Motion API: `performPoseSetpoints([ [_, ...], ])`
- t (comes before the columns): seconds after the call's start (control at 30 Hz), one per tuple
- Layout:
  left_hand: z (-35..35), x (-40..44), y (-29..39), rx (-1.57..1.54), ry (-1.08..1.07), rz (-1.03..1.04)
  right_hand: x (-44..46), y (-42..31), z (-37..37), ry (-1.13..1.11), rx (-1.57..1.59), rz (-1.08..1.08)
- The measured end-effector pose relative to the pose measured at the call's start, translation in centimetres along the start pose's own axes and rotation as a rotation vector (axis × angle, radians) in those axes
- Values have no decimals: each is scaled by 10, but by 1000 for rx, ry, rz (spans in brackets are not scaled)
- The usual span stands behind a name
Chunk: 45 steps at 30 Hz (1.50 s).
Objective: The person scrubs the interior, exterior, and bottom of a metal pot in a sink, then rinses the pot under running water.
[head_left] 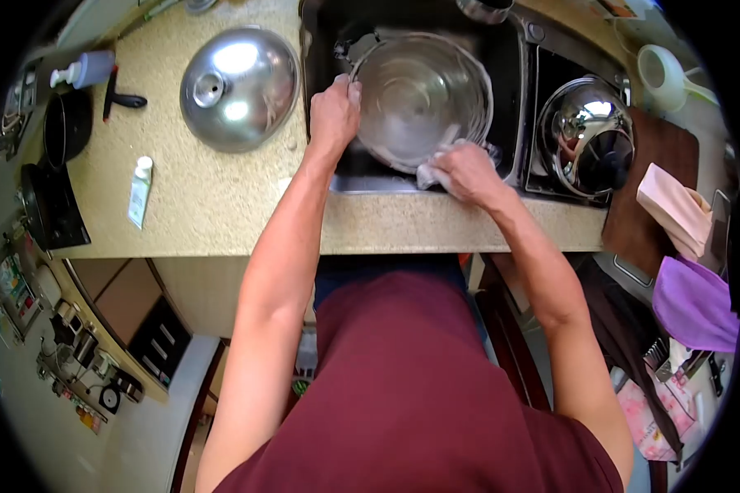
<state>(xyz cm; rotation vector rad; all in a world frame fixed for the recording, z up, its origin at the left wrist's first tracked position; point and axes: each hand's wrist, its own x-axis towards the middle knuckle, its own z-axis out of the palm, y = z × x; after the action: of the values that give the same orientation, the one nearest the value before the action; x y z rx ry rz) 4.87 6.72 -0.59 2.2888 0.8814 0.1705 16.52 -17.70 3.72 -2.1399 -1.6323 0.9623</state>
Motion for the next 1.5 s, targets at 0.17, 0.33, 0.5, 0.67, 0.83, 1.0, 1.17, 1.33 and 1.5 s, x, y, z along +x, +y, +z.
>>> performPoseSetpoints([
  [0.17, 25, -25, -10, -308, -53, -111, 23, -21, 44, 94, 14, 214],
  [0.33, 19, -31, 4, -169, 30, -141, 12, -25, 38, 306, 118, 35],
  [0.5, 28, -30, 13, -217, 117, -177, 10, -20, 32, 209, -31, 49],
  [0.67, 36, -27, 4, -181, 97, -224, 6, -23, 30, 294, -57, 93],
  [0.83, 39, -32, 10, -208, 136, -236, 7, -33, 26, 220, -17, 128],
  [1.0, 45, -29, -1, -152, 114, -133, -3, -27, 4, 63, -68, 196],
  [1.17, 46, -29, 16, -172, 110, -436, 12, -24, 40, 264, -143, 86],
  [1.33, 21, -23, 38, -323, -29, -628, -2, -24, 13, 129, -77, 99],
  [1.5, 29, -23, 39, -195, -8, -752, 12, -26, 28, 165, -142, 62],
])
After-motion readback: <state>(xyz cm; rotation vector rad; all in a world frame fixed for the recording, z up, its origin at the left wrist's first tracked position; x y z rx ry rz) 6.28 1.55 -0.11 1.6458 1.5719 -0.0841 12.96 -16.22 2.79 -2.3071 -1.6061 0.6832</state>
